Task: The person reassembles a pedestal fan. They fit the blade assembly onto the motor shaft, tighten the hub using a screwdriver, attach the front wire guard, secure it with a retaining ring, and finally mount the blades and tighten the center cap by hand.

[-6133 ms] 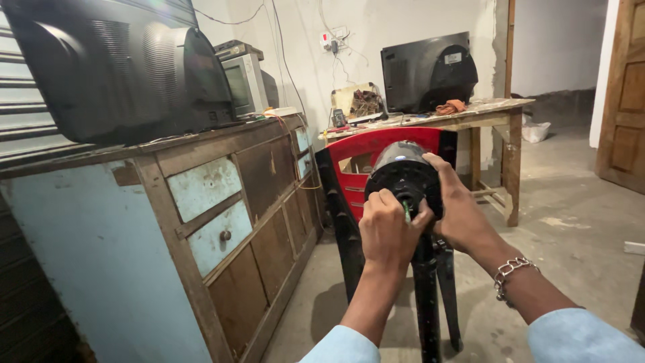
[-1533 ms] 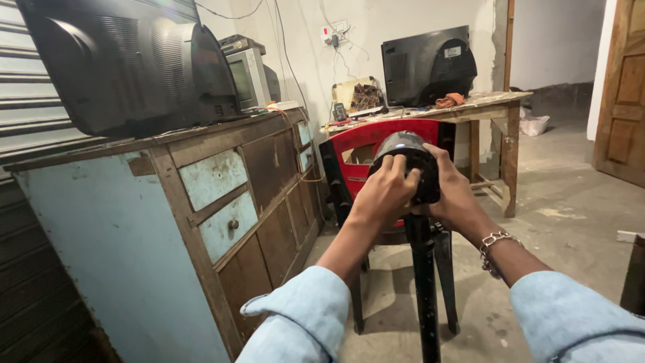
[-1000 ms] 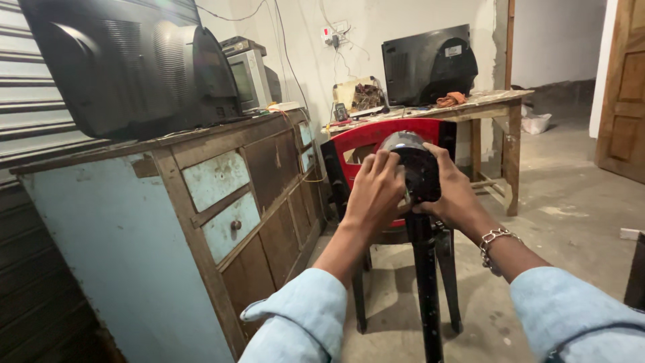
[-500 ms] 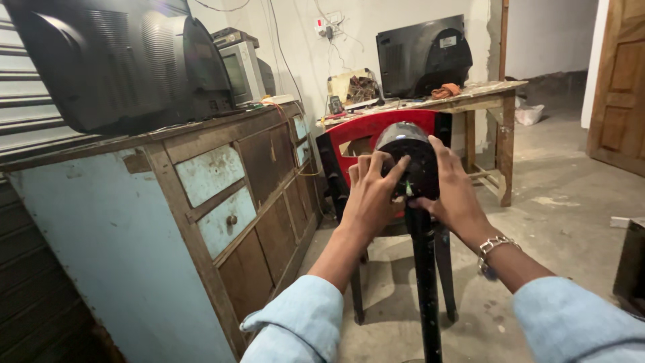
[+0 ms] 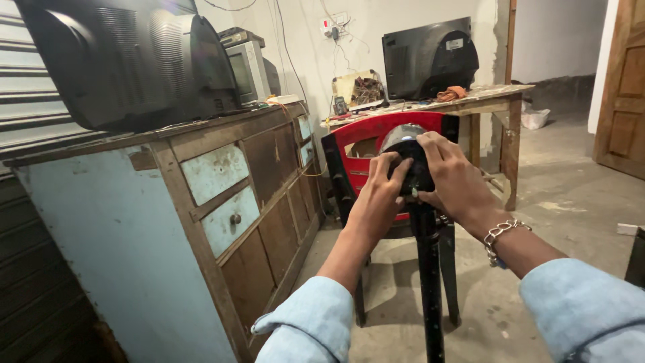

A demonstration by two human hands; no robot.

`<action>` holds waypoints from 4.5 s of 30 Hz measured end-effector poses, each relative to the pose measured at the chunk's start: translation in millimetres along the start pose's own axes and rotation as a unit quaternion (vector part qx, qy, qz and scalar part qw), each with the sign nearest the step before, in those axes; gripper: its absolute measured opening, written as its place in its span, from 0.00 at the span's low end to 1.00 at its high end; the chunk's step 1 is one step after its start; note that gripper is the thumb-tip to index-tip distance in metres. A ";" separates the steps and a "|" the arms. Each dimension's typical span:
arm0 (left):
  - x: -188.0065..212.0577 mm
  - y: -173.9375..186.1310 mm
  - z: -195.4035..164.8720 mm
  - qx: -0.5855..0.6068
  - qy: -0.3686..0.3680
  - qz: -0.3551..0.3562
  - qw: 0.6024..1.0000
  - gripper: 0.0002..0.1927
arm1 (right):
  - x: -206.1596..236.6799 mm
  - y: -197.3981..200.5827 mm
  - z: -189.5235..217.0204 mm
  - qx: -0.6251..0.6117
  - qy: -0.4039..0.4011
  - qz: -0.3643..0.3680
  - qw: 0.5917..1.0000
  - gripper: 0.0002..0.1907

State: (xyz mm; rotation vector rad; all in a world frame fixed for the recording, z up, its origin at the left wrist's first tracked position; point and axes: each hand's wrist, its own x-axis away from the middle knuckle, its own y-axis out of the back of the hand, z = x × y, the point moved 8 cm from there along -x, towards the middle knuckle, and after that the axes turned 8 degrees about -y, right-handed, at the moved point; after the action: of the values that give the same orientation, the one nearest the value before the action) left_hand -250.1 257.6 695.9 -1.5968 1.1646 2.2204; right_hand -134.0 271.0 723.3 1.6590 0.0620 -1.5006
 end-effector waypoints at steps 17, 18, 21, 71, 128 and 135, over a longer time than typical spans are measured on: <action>20.5 23.1 -0.5 -0.068 0.027 -0.048 0.996 0.54 | -7.6 15.0 -0.5 -0.063 0.050 -0.003 0.997 0.51; 15.2 22.5 -6.9 -0.080 0.004 -0.045 0.996 0.53 | -5.6 14.7 -2.4 -0.071 0.022 -0.011 0.997 0.47; 5.3 28.8 -12.6 -0.060 -0.007 -0.060 0.996 0.48 | -8.7 7.3 -7.4 -0.080 -0.030 0.050 0.995 0.46; -15.6 60.5 15.9 0.264 0.321 -0.148 0.898 0.31 | -8.0 6.3 -6.2 -0.015 -0.042 0.001 0.999 0.55; -29.8 43.7 9.7 0.427 0.362 -0.013 0.828 0.22 | 0.2 2.2 -9.0 -0.062 -0.051 -0.059 0.995 0.49; -30.1 46.2 2.7 0.445 0.322 0.050 0.834 0.23 | -2.7 8.2 -21.0 -0.061 -0.077 0.005 0.995 0.38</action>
State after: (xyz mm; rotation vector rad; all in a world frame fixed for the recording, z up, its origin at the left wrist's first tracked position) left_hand -264.7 236.7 744.9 -1.8123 2.0463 0.8029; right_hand -113.6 280.2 727.8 1.4420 0.0607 -1.5813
